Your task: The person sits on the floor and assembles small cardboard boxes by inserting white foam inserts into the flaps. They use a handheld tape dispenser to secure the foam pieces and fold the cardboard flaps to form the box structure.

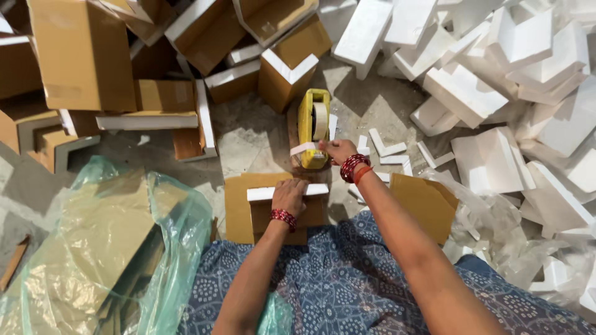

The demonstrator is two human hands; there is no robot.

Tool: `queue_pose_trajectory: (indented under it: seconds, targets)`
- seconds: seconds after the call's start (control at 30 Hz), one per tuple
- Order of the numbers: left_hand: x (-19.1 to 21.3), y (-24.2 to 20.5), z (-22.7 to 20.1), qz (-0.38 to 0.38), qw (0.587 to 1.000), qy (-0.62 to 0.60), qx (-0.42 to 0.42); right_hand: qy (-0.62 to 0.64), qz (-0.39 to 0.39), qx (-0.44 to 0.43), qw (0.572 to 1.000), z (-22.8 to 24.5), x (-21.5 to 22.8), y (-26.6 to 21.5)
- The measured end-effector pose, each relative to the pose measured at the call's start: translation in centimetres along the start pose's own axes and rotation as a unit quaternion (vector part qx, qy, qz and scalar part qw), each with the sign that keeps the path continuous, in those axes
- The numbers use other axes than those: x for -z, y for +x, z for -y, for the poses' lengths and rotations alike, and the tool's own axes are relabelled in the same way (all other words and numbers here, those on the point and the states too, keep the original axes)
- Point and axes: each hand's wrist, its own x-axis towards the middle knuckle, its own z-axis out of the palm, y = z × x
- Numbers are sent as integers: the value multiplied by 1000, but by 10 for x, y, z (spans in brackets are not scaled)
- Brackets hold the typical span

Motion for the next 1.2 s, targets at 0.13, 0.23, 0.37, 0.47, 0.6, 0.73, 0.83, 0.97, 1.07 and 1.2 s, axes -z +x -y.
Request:
queue_pose_trajectory:
  seconds: [0.13,0.23,0.37,0.47,0.6,0.73,0.83,0.97,1.07,1.2]
  targets:
    - [4,0,1,9,1000,-10,5,84,-28,77,993,-14,-7,-11]
    - [2,1,1,24,999,-13,17,171,3,161,972,-73,-11,-75]
    - [0,6,2,7,1000,-10,10,360,95,-27,928,-136,-42,-138]
    - [4,6,-1,12,1000,-11,19,335,81,-38,938,-157,-64,-128]
    - [4,4,-5,12,1000,-22,6,225,-22,8,974,-171,-88,-92]
    - [3,7,-3,26,998,-49,-2,27,-210,127,969,-182,-98,-61]
    - [1,4,1,45,999,-27,-5,-152,-194,136,960,-185,-88,-53]
    - [-2,5,1,19,999,-19,-16,-117,-69,194,972,-145,-36,-40]
    - [-6,-2,-5,39,999,-13,-3,15,17,200,979,-115,-11,-42]
    - [4,9,-1,23,999,-30,-12,94,67,196,974,-88,-25,7]
